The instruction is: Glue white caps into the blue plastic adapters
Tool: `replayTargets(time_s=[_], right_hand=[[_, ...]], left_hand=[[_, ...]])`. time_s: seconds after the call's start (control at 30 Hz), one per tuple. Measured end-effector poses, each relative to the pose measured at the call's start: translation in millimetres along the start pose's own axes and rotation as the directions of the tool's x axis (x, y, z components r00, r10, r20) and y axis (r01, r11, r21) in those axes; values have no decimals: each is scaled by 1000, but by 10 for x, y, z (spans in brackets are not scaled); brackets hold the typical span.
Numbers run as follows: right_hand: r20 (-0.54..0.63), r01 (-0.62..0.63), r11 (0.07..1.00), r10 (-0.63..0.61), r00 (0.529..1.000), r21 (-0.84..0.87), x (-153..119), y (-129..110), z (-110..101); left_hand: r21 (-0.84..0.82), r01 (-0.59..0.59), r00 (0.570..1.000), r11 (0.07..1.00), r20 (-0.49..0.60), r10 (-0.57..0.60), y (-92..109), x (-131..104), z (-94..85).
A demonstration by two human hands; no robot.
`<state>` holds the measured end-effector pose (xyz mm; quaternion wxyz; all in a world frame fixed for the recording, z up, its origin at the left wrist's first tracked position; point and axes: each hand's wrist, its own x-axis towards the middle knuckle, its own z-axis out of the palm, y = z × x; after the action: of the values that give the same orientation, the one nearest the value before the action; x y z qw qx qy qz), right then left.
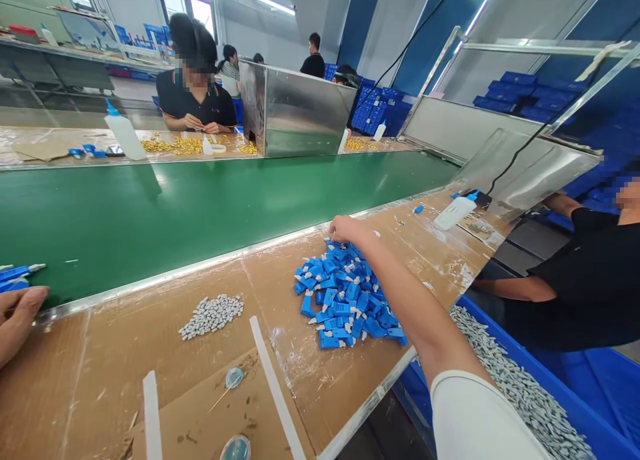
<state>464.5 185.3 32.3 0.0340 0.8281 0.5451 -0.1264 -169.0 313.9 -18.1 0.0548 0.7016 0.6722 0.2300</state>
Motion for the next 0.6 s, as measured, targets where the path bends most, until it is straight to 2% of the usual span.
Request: replayTargets(time_s=[0.07,0.13,0.27,0.37,0.47,0.53,0.6], right_hand=[[57,-23,1000,24,998,-16,50,20,30],[93,-35,999,37,995,-20,68,19,54],[86,-23,1000,21,996,21,28,-55,31],[3,14,995,-15,1000,99,-75,-140,-87],[-130,100,970,-72,989,222,-289,-273,-233],[-218,198,924,-130,967,326,-535,-447,-263],[-284,321,842,-211,935,434,-884,-710,-188]], left_hand=[[-14,-82,993,997,-82,81,128,-173,-80],[-80,-150,982,985,-125,140,364,-420,-191],[-251,-187,982,950,-64,176,873,-896,-323],[-406,-268,960,874,-33,279,1107,-1126,-289],[-525,-330,914,784,29,404,1300,-1321,-259],[-623,-290,901,727,78,426,1476,-1486,-288],[-751,-161,911,640,136,389,1699,-1687,-338]])
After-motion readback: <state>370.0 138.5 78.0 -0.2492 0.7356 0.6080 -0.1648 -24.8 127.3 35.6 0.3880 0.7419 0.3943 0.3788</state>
